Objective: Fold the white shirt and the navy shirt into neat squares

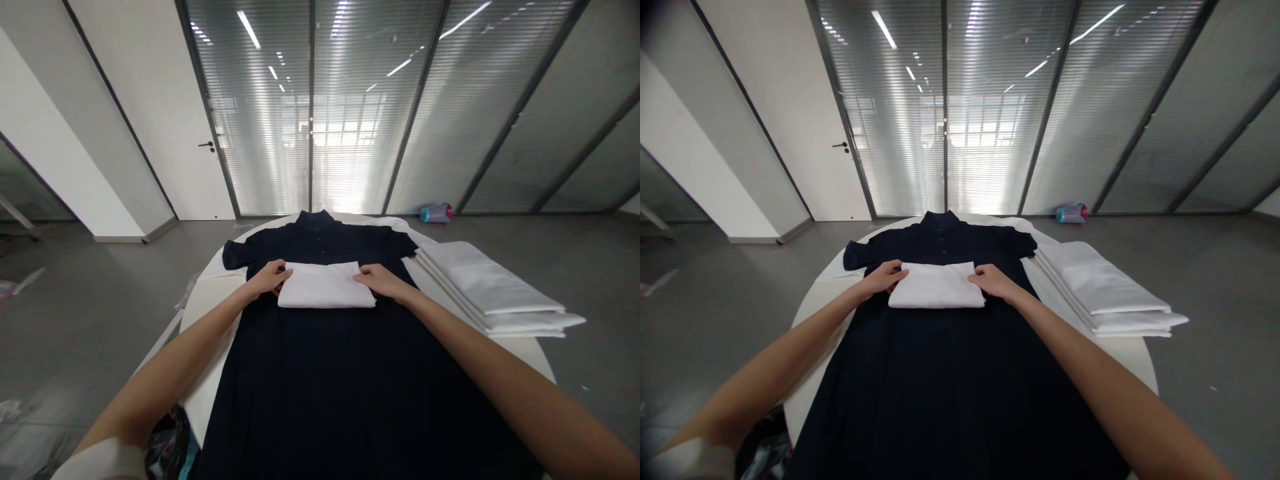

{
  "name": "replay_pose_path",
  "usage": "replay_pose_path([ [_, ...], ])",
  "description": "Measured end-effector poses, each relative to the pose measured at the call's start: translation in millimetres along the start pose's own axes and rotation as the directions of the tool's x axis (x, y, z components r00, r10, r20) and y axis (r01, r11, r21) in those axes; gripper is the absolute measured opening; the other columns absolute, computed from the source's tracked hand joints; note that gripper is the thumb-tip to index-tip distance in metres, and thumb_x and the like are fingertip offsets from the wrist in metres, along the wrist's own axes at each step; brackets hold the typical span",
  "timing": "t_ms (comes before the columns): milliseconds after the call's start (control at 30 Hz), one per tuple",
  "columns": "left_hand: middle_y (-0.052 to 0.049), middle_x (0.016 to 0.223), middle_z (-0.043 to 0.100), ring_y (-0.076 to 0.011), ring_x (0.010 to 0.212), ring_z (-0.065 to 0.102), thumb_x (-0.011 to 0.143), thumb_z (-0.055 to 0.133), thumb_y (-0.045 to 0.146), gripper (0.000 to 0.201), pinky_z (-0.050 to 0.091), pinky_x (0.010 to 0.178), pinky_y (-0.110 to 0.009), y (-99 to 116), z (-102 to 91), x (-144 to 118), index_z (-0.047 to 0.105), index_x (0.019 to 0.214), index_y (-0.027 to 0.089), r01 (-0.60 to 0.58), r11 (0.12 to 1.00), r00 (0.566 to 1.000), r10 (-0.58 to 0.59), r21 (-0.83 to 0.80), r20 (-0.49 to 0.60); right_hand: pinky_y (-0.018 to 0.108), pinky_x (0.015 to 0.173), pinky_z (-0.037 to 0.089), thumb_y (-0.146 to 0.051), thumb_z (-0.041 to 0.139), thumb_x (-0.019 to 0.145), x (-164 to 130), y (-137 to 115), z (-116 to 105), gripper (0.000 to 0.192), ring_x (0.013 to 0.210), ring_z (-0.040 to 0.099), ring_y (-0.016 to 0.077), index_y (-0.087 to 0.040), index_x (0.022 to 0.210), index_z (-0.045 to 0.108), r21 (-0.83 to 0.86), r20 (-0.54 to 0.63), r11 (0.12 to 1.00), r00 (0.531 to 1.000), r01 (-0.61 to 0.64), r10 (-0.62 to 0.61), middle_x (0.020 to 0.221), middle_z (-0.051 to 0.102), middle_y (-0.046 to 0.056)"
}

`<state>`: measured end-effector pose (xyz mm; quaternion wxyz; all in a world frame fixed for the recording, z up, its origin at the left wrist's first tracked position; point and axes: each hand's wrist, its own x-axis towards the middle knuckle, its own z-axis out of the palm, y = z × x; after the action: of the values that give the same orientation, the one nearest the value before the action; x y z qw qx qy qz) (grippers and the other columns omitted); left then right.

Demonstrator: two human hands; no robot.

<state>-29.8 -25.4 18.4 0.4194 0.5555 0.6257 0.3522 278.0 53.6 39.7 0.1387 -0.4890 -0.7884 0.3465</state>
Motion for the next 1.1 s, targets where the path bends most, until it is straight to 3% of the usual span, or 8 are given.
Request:
replay_pose_path([
  [133,0.004,0.063,0.052,-0.0123,0.049,0.053,0.086,0.058,0.038,0.022,0.042,0.04,-0.022,-1.2,8.5,4.7,0.049,0.08,0.019,-0.05,0.988,0.988,0.071,0.145,-0.138,0.026,0.058,0.034,-0.029,0.058,0.085,4.0,-2.4,9.9,0.02,0.068,0.058,0.0171,-0.016,0.069,0.059,-0.257,-0.09,0.966,0.996,-0.024,0.0,0.071,0.062,0.003],
  [367,-0.003,0.082,0.061,-0.0164,0.069,0.059,0.088,0.051,0.039,0.021,0.046,0.059,-0.026,-4.3,10.0,10.0,0.056,0.082,0.019,-0.123,0.87,0.936,0.262,0.477,-0.237,0.027,0.063,0.036,-0.029,0.043,0.095,6.9,-0.1,9.8,0.027,0.081,0.065,0.0219,-0.016,0.083,0.064,-0.365,-0.094,0.931,0.996,-0.031,-0.004,0.09,0.07,0.01],
  [533,-0.006,0.089,0.066,-0.0204,0.078,0.063,0.088,0.053,0.038,0.019,0.048,0.067,-0.029,-8.5,8.4,17.3,0.059,0.086,0.019,-0.077,0.864,0.94,0.23,0.498,-0.253,0.031,0.068,0.041,-0.035,0.036,0.098,10.2,-0.1,14.4,0.032,0.093,0.066,0.0281,-0.018,0.095,0.063,-0.455,-0.135,0.889,0.991,-0.058,-0.005,0.101,0.071,0.014],
  [667,-0.007,0.092,0.068,-0.0223,0.086,0.065,0.087,0.055,0.035,0.018,0.05,0.075,-0.031,-12.1,9.2,20.9,0.062,0.089,0.019,-0.052,0.855,0.934,0.225,0.516,-0.278,0.035,0.07,0.044,-0.043,0.04,0.097,8.2,-3.1,20.9,0.031,0.092,0.067,0.0301,-0.021,0.104,0.061,-0.509,-0.165,0.853,0.986,-0.112,0.031,0.1,0.07,0.014],
  [767,-0.008,0.098,0.069,-0.0228,0.091,0.065,0.087,0.056,0.034,0.023,0.051,0.08,-0.032,-10.5,7.7,23.3,0.065,0.099,0.018,-0.06,0.84,0.939,0.231,0.54,-0.255,0.037,0.072,0.046,-0.045,0.044,0.095,6.2,-4.3,20.8,0.035,0.093,0.066,0.0312,-0.021,0.117,0.057,-0.495,-0.197,0.857,0.979,-0.141,0.047,0.103,0.069,0.014],
  [867,-0.009,0.101,0.07,-0.0235,0.09,0.067,0.083,0.058,0.034,0.03,0.051,0.076,-0.03,-5.7,2.7,27.7,0.067,0.106,0.016,-0.091,0.829,0.966,0.208,0.552,-0.154,0.038,0.078,0.046,-0.046,0.045,0.094,7.7,-0.8,17.5,0.042,0.1,0.064,0.0309,-0.019,0.126,0.054,-0.496,-0.196,0.863,0.98,-0.095,-0.005,0.114,0.063,0.015],
  [1000,-0.006,0.081,0.069,-0.0214,0.068,0.064,0.084,0.055,0.045,0.034,0.047,0.061,-0.028,-1.0,-4.2,32.6,0.07,0.091,0.015,-0.138,0.833,0.986,0.165,0.536,-0.003,0.037,0.085,0.044,-0.05,0.041,0.096,14.9,10.0,14.9,0.043,0.1,0.06,0.0283,-0.015,0.106,0.064,-0.491,-0.135,0.871,0.988,0.003,-0.08,0.11,0.059,0.017],
  [1100,-0.003,0.07,0.064,-0.0187,0.063,0.059,0.08,0.057,0.06,0.045,0.043,0.058,-0.027,4.8,-8.2,28.4,0.068,0.081,0.016,-0.204,0.839,0.975,0.223,0.505,0.024,0.035,0.082,0.045,-0.05,0.049,0.092,19.1,13.6,12.9,0.037,0.09,0.058,0.0248,-0.016,0.092,0.062,-0.38,-0.132,0.921,0.98,0.091,-0.151,0.096,0.059,0.012],
])
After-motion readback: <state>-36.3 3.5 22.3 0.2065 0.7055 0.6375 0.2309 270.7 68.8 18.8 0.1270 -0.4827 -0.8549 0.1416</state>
